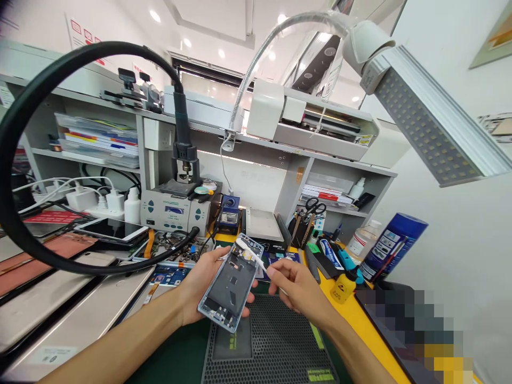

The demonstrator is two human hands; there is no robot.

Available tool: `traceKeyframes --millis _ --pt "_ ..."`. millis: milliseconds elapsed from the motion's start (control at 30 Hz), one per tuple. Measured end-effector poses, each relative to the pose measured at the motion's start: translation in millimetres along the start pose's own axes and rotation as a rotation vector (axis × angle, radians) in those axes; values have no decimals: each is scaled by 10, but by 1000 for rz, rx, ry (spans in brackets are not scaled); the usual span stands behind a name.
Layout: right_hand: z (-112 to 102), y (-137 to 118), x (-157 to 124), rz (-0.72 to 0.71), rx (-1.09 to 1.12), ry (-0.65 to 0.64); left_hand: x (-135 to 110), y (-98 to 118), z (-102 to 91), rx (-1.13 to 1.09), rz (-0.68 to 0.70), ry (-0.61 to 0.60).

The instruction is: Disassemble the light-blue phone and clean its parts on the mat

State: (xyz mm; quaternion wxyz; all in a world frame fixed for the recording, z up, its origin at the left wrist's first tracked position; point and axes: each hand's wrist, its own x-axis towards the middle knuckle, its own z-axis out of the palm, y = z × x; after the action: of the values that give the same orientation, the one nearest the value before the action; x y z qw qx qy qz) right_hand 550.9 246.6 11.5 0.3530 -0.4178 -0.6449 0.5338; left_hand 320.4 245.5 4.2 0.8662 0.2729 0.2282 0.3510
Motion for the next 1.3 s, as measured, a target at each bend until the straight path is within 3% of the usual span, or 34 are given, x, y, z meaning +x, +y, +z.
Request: traceKeyframes --millis 100,367,533,800,1033,1200,1300 --pt "-51 -5 -54 11 221 -164 -4 -12 9 8 9 34" --pt "-207 156 -66 -52 771 -763 -15 -16 67 19 10 66" --pt "-262 280 -16 -56 942 -936 -12 -22 88 23 16 84" --pt "-264 336 6 -34 1067 -1029 -28 -39 85 21 10 96" --pt "-235 314 9 -8 1027 -1022 -35 -37 97 21 15 90" --pt "-229 249 -44 14 897 -912 -41 -38 117 27 14 106" --pt "-163 121 -94 76 747 -722 -46 -43 138 29 36 131"
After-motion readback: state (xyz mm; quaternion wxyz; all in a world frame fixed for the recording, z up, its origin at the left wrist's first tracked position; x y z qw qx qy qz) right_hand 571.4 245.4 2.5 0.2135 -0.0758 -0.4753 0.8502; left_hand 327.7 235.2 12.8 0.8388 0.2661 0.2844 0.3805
